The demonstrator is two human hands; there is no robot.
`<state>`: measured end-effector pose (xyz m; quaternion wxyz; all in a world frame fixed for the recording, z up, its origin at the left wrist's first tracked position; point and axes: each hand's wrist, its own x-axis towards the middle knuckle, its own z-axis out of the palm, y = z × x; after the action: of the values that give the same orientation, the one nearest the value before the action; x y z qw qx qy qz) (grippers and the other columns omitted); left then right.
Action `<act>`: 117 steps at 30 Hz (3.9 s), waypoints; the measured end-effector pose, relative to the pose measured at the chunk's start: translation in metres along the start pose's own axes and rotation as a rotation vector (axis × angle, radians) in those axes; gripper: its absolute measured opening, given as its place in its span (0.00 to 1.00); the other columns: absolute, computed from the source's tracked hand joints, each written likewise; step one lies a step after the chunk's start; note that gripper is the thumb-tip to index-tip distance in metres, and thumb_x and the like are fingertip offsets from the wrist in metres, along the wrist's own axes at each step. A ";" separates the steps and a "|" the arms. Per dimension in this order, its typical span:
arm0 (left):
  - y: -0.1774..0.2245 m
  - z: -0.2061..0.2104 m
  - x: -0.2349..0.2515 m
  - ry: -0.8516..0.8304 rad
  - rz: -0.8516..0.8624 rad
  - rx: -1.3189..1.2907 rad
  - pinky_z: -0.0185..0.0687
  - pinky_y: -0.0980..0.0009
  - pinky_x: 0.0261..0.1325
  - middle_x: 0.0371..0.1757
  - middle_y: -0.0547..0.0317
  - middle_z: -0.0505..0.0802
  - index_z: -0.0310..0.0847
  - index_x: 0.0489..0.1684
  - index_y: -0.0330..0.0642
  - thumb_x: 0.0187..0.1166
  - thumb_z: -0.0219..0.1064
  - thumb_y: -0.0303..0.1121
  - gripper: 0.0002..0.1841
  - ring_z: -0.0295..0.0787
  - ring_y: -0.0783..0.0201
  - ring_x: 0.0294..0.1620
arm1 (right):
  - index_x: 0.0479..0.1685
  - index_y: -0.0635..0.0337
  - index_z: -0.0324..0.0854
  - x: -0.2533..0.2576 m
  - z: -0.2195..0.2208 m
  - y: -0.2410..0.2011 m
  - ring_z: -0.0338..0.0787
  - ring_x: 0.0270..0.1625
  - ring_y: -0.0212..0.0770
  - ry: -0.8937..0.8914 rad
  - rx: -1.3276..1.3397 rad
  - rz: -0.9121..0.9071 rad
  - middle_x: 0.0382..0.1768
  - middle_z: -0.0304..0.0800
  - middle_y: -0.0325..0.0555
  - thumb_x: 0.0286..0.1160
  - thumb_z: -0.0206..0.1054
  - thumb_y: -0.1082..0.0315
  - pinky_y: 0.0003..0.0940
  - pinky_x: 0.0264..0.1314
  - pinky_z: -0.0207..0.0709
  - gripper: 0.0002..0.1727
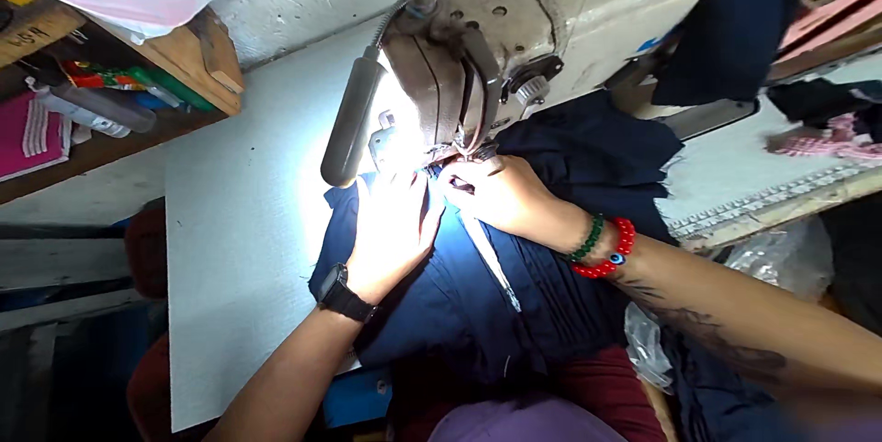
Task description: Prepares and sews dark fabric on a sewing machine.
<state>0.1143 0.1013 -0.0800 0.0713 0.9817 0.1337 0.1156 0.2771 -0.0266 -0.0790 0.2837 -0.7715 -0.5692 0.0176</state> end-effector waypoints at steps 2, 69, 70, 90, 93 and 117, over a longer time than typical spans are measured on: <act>0.001 -0.002 0.001 -0.017 -0.004 -0.007 0.50 0.26 0.82 0.79 0.54 0.81 0.80 0.76 0.46 0.88 0.50 0.54 0.29 0.69 0.48 0.85 | 0.35 0.49 0.89 -0.006 -0.003 0.004 0.90 0.34 0.44 -0.012 0.001 -0.102 0.33 0.89 0.42 0.68 0.72 0.57 0.47 0.31 0.80 0.07; 0.028 -0.014 -0.084 -0.092 0.184 -0.284 0.37 0.34 0.93 0.88 0.55 0.74 0.82 0.76 0.50 0.85 0.55 0.37 0.23 0.54 0.50 0.94 | 0.62 0.47 0.88 -0.157 -0.024 -0.054 0.91 0.46 0.50 -0.159 0.003 -0.109 0.47 0.89 0.48 0.85 0.57 0.50 0.43 0.37 0.85 0.20; 0.029 -0.015 -0.084 -0.089 0.187 -0.274 0.37 0.33 0.92 0.88 0.55 0.74 0.83 0.76 0.51 0.86 0.57 0.40 0.22 0.54 0.50 0.94 | 0.63 0.47 0.87 -0.162 -0.024 -0.055 0.91 0.46 0.50 -0.152 0.001 -0.104 0.47 0.89 0.48 0.86 0.56 0.50 0.42 0.37 0.85 0.20; 0.024 -0.008 -0.062 -0.053 0.217 -0.217 0.40 0.35 0.91 0.83 0.57 0.80 0.82 0.75 0.46 0.82 0.56 0.43 0.25 0.62 0.54 0.90 | 0.61 0.55 0.88 -0.199 -0.018 -0.073 0.90 0.42 0.20 -0.059 0.807 0.206 0.43 0.94 0.33 0.85 0.62 0.63 0.18 0.48 0.85 0.15; 0.024 -0.007 -0.060 -0.033 0.218 -0.179 0.43 0.34 0.89 0.81 0.57 0.82 0.85 0.72 0.47 0.79 0.59 0.39 0.23 0.66 0.52 0.88 | 0.64 0.54 0.88 -0.196 -0.022 -0.073 0.90 0.44 0.20 -0.083 0.807 0.204 0.48 0.95 0.33 0.84 0.62 0.63 0.18 0.51 0.86 0.16; 0.032 -0.002 -0.049 0.063 0.243 -0.117 0.61 0.47 0.86 0.73 0.49 0.88 0.92 0.61 0.45 0.74 0.61 0.26 0.20 0.77 0.48 0.80 | 0.75 0.46 0.84 -0.184 -0.033 -0.057 0.91 0.44 0.25 -0.277 0.623 0.166 0.48 0.96 0.35 0.85 0.59 0.57 0.26 0.52 0.87 0.22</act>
<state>0.0762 0.0571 -0.0828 0.1098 0.9807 0.0092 0.1617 0.1745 -0.1928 -0.0796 0.4230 -0.6820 -0.5048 0.3180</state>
